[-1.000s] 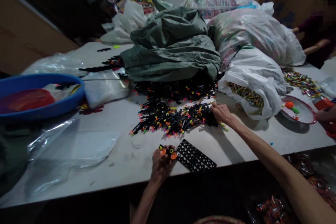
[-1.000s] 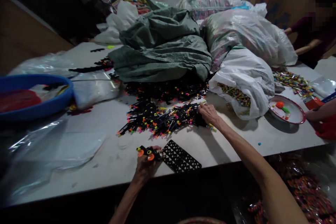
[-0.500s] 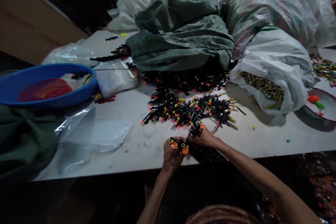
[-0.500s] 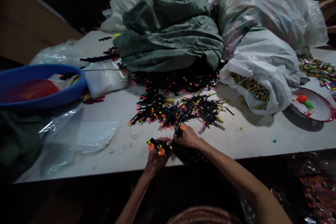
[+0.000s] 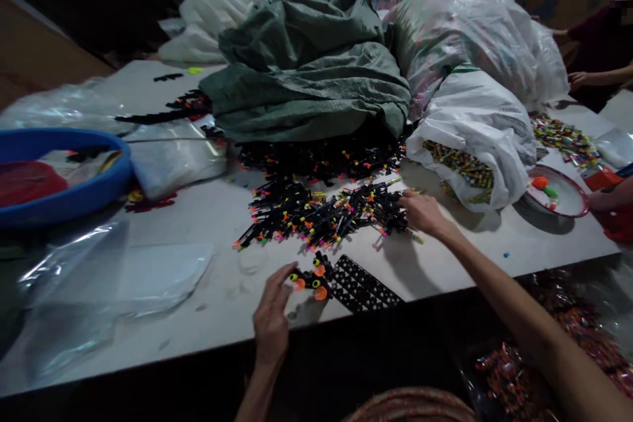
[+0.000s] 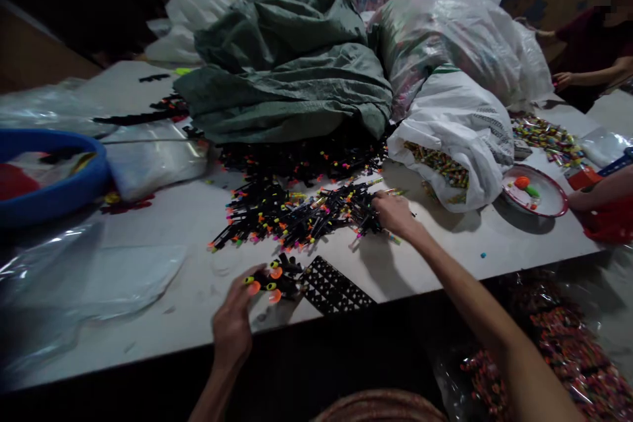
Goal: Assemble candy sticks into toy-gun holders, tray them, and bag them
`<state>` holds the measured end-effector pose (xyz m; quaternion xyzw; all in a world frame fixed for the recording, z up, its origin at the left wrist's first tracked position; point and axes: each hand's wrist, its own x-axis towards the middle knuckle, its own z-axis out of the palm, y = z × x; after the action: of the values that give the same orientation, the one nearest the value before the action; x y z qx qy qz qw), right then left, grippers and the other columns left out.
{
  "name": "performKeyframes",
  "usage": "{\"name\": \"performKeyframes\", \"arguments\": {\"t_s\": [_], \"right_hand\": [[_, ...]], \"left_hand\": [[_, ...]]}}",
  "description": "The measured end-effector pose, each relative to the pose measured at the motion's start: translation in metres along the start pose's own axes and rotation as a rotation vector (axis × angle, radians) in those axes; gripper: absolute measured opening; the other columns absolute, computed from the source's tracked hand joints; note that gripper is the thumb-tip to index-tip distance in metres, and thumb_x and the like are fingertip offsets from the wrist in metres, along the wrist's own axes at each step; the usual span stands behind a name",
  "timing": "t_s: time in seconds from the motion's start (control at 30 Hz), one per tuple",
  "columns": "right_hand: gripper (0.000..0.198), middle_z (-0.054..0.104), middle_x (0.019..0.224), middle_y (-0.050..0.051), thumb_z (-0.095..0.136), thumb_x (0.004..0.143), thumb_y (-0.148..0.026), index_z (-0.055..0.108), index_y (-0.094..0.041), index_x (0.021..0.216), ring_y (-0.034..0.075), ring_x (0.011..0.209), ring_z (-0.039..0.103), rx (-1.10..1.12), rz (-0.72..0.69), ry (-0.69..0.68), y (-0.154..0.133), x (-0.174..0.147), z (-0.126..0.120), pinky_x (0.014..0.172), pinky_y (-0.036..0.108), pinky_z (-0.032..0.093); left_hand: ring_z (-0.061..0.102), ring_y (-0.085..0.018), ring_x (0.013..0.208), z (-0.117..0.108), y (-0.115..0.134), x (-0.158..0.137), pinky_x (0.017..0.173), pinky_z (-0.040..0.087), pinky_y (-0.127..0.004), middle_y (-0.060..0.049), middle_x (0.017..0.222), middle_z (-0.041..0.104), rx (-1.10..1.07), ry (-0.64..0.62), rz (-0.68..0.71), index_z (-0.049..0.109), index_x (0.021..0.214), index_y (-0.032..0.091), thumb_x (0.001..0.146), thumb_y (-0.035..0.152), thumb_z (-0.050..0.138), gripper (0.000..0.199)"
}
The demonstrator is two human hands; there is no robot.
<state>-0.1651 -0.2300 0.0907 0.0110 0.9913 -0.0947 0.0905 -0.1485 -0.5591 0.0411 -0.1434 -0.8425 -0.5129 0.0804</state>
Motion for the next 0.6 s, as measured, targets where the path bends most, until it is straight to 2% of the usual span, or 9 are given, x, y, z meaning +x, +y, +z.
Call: {"name": "performKeyframes", "arguments": {"t_s": [0.07, 0.1, 0.17, 0.23, 0.37, 0.47, 0.53, 0.6], "right_hand": [[0.028, 0.055, 0.117, 0.016, 0.042, 0.084, -0.006, 0.065, -0.013, 0.098, 0.023, 0.095, 0.060, -0.195, 0.042, -0.064, 0.025, 0.001, -0.005, 0.075, 0.030, 0.044], [0.028, 0.054, 0.120, 0.017, 0.041, 0.086, -0.006, 0.065, -0.012, 0.098, 0.024, 0.098, 0.060, -0.247, 0.023, -0.085, 0.031, 0.001, -0.004, 0.075, 0.031, 0.044], [0.030, 0.053, 0.121, 0.016, 0.037, 0.089, -0.007, 0.063, -0.013, 0.102, 0.023, 0.102, 0.058, -0.282, -0.017, -0.065, 0.033, -0.001, 0.002, 0.076, 0.030, 0.044], [0.031, 0.054, 0.118, 0.015, 0.035, 0.090, -0.009, 0.059, -0.015, 0.108, 0.022, 0.102, 0.058, -0.276, -0.023, -0.025, 0.028, -0.006, 0.009, 0.076, 0.029, 0.044], [0.026, 0.057, 0.113, 0.016, 0.039, 0.090, -0.013, 0.058, -0.012, 0.109, 0.023, 0.098, 0.059, -0.281, 0.003, -0.068, 0.026, -0.008, 0.019, 0.076, 0.029, 0.043], [0.024, 0.056, 0.116, 0.017, 0.042, 0.089, -0.017, 0.060, -0.012, 0.103, 0.024, 0.098, 0.059, -0.267, 0.024, -0.089, 0.036, -0.004, 0.021, 0.075, 0.029, 0.042], [0.023, 0.057, 0.115, 0.015, 0.044, 0.087, -0.017, 0.061, -0.013, 0.102, 0.022, 0.093, 0.059, -0.200, 0.060, -0.041, 0.040, -0.006, 0.021, 0.072, 0.027, 0.041], [0.019, 0.060, 0.105, 0.011, 0.048, 0.084, -0.018, 0.062, -0.015, 0.097, 0.019, 0.086, 0.058, 0.008, 0.044, 0.052, 0.034, -0.013, 0.023, 0.069, 0.025, 0.040]], "left_hand": [[0.050, -0.024, 0.116, -0.009, 0.027, 0.008, 0.105, 0.038, -0.041, -0.007, 0.125, 0.054, -0.138, 0.099, 0.089, 0.053, 0.122, 0.020, 0.093, 0.043, 0.023, 0.048], [0.048, -0.025, 0.119, -0.010, 0.041, 0.012, 0.107, 0.036, -0.043, -0.008, 0.128, 0.052, -0.162, 0.092, 0.152, 0.053, 0.123, 0.021, 0.093, 0.045, 0.024, 0.049], [0.044, -0.026, 0.123, -0.007, 0.065, 0.021, 0.108, 0.034, -0.044, -0.007, 0.131, 0.050, -0.062, -0.035, 0.271, 0.057, 0.122, 0.023, 0.088, 0.049, 0.041, 0.045], [0.046, -0.025, 0.121, 0.003, 0.079, 0.027, 0.105, 0.038, -0.042, -0.005, 0.131, 0.050, 0.068, -0.124, 0.328, 0.061, 0.115, 0.026, 0.082, 0.041, 0.057, 0.036], [0.056, -0.018, 0.104, 0.020, 0.079, 0.028, 0.089, 0.049, -0.033, -0.005, 0.116, 0.057, 0.109, -0.027, 0.308, 0.067, 0.102, 0.025, 0.086, 0.025, 0.052, 0.022], [0.054, -0.019, 0.106, 0.020, 0.073, 0.026, 0.093, 0.047, -0.034, -0.005, 0.113, 0.057, 0.089, -0.022, 0.309, 0.067, 0.101, 0.022, 0.088, 0.022, 0.048, 0.023], [0.053, -0.019, 0.110, 0.018, 0.073, 0.025, 0.096, 0.045, -0.035, -0.006, 0.115, 0.057, 0.075, -0.053, 0.296, 0.066, 0.104, 0.021, 0.090, 0.023, 0.044, 0.026], [0.052, -0.019, 0.111, 0.017, 0.074, 0.025, 0.097, 0.044, -0.035, -0.006, 0.116, 0.057, 0.070, -0.075, 0.285, 0.065, 0.108, 0.022, 0.090, 0.023, 0.043, 0.028]]}}
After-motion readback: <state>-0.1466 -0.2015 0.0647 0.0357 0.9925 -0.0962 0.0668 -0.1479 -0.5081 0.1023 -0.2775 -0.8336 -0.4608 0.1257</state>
